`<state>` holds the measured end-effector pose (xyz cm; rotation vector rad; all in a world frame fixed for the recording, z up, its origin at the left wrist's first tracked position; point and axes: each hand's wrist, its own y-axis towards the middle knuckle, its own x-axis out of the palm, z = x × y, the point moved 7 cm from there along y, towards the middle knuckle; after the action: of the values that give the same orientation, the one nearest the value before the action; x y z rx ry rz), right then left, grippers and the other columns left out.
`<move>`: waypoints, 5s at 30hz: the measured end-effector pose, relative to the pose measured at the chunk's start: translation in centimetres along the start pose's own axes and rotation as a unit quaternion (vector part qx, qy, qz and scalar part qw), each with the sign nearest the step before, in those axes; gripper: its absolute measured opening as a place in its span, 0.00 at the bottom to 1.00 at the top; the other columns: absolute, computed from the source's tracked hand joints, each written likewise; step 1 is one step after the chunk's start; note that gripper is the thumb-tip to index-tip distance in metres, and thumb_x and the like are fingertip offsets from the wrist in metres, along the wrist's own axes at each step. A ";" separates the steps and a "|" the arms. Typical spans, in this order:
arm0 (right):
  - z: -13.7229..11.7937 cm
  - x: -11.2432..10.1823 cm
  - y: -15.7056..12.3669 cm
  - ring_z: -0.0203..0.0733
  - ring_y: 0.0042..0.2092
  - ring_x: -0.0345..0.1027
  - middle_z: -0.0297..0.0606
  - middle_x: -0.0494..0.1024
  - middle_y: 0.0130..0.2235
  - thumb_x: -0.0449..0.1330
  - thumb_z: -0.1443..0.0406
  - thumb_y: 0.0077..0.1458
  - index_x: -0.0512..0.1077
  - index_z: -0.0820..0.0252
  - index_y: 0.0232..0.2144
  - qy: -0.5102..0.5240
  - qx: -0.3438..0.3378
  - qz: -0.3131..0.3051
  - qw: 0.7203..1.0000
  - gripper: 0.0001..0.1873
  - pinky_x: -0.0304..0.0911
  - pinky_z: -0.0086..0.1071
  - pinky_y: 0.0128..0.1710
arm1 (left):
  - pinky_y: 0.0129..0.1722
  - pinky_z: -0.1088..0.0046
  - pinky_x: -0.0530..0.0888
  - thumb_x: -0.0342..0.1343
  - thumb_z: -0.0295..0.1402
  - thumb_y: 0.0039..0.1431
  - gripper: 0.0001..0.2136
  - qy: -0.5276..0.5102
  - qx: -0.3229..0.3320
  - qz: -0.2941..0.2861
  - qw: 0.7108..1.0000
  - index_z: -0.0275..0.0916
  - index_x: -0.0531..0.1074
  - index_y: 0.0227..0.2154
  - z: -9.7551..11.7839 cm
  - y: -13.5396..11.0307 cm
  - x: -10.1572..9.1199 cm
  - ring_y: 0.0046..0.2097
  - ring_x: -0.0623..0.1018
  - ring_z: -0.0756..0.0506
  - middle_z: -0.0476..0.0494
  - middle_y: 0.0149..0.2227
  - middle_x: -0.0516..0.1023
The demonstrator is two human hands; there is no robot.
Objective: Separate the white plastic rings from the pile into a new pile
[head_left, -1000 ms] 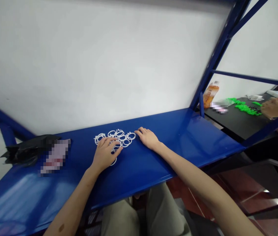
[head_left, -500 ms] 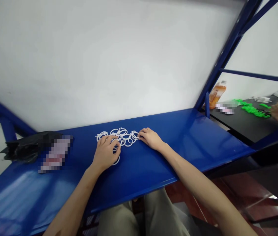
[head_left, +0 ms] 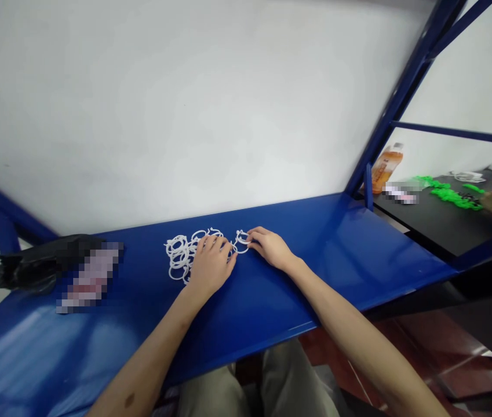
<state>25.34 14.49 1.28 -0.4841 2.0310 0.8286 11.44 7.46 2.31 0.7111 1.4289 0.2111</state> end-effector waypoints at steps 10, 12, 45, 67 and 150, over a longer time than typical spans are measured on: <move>-3.9 -0.5 -1.1 0.38 0.46 0.76 0.37 0.75 0.54 0.54 0.67 0.67 0.75 0.52 0.45 -0.021 -0.090 -0.010 0.996 0.10 0.69 0.29 0.43 | 0.52 0.55 0.65 0.50 0.40 0.67 0.12 -0.167 -0.153 0.048 0.973 0.41 0.73 0.46 -2.3 -0.9 -0.5 0.48 0.75 0.38 0.43 0.37 0.83; -4.8 -0.4 -1.4 0.39 0.45 0.75 0.39 0.75 0.53 0.57 0.65 0.65 0.72 0.53 0.47 0.035 -0.109 -0.009 0.993 0.09 0.69 0.30 0.45 | 0.51 0.56 0.65 0.49 0.39 0.68 0.11 -0.192 -0.168 0.046 0.966 0.42 0.74 0.44 -2.6 -0.9 -0.4 0.47 0.76 0.39 0.45 0.35 0.83; -5.2 -0.2 -2.0 0.40 0.38 0.72 0.40 0.77 0.37 0.52 0.67 0.68 0.71 0.58 0.38 0.165 -0.158 0.025 0.973 0.08 0.67 0.31 0.39 | 0.47 0.67 0.72 0.54 0.28 0.64 0.09 -0.231 -0.044 0.058 0.970 0.42 0.77 0.30 -1.2 -2.0 -2.1 0.40 0.76 0.46 0.48 0.34 0.77; 7.4 -4.1 -1.4 0.53 0.49 0.67 0.50 0.76 0.45 0.57 0.67 0.64 0.78 0.62 0.44 -0.152 0.221 0.088 0.959 0.11 0.63 0.42 0.51 | 0.54 0.52 0.69 0.54 0.34 0.65 0.08 -0.095 -0.055 -0.028 0.994 0.41 0.77 0.40 -0.9 -1.9 -0.1 0.54 0.69 0.36 0.41 0.50 0.77; -1.4 1.0 -1.3 0.36 0.32 0.74 0.34 0.79 0.33 0.58 0.67 0.59 0.71 0.60 0.39 0.277 0.128 0.020 0.952 0.05 0.68 0.30 0.35 | 0.52 0.60 0.67 0.58 0.36 0.63 0.04 -0.234 -0.024 -0.002 0.972 0.44 0.76 0.37 0.9 -1.6 -1.2 0.48 0.70 0.42 0.46 0.43 0.77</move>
<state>24.81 12.52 0.51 -0.5721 2.6285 0.4665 11.63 5.28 2.33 0.6647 0.9714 0.0673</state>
